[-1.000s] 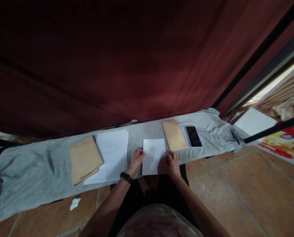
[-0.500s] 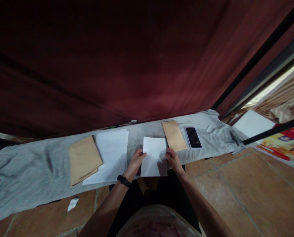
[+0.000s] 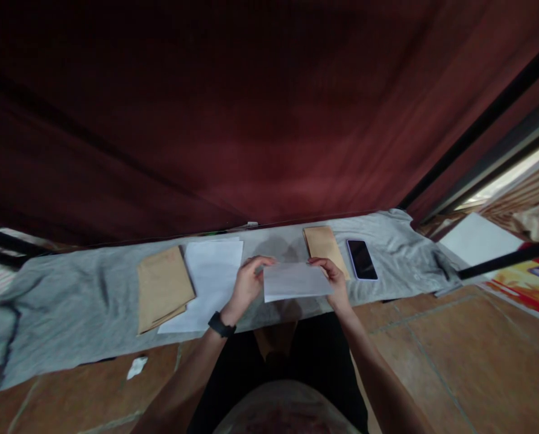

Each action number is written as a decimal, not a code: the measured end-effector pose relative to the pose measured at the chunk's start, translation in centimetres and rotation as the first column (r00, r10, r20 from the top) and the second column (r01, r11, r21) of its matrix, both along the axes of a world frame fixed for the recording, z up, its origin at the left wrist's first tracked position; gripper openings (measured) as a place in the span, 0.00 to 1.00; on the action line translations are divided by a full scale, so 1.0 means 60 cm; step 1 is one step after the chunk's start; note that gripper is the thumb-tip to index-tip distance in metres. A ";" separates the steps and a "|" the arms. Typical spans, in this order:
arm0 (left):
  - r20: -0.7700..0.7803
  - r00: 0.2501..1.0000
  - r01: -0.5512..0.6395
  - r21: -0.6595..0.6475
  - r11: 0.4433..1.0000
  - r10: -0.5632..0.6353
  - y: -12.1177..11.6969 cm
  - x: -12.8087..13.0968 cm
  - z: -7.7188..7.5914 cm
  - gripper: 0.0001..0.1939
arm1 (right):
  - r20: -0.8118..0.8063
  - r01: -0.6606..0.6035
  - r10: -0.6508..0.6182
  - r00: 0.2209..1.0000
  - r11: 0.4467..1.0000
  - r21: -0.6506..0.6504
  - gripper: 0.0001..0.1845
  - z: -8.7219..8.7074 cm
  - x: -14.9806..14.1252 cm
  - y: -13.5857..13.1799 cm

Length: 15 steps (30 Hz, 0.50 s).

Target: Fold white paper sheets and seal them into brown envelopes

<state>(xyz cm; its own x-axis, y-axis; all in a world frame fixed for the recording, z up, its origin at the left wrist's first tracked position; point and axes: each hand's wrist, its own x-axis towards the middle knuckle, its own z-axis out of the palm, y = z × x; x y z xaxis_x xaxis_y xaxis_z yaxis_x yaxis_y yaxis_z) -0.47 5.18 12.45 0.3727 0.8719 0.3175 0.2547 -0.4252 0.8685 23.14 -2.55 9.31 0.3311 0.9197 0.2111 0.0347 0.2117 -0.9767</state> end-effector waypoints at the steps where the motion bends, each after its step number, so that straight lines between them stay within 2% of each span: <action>1: -0.069 0.997 0.022 0.090 0.996 -0.016 -0.002 -0.008 -0.009 0.10 | 0.064 -0.018 0.017 0.998 1.000 0.016 0.09 -0.007 -0.001 -0.006; 4: -0.258 0.962 0.152 0.247 0.957 -0.086 -0.016 -0.031 -0.059 0.16 | 0.319 -0.076 0.064 0.946 0.997 0.025 0.08 -0.049 -0.007 -0.030; 7: -0.434 0.892 0.258 0.251 0.933 -0.130 -0.043 -0.050 -0.121 0.17 | 0.581 -0.152 0.129 0.804 0.988 -0.009 0.12 -0.099 -0.013 -0.061; 9: -0.479 0.866 0.283 0.226 0.932 -0.147 -0.063 -0.059 -0.155 0.19 | 0.663 -0.175 0.161 0.731 0.983 -0.046 0.16 -0.124 -0.015 -0.081; 12: -0.543 0.821 0.322 0.185 0.928 -0.176 -0.088 -0.072 -0.184 0.26 | 0.736 -0.224 0.206 0.645 0.972 -0.075 0.20 -0.146 -0.013 -0.104; 15: -0.556 0.808 0.324 0.141 0.936 -0.196 -0.099 -0.085 -0.191 0.32 | 0.784 -0.251 0.222 0.580 0.964 -0.088 0.24 -0.155 -0.007 -0.116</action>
<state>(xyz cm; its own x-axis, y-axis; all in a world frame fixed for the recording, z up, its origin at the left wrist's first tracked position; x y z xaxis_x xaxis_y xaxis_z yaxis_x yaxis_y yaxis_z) -5.59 -0.76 1.01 0.7400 0.6493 0.1757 0.4956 -0.7029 0.5102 22.74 -9.52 -0.02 -0.2025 0.9294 0.3084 0.7241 0.3541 -0.5918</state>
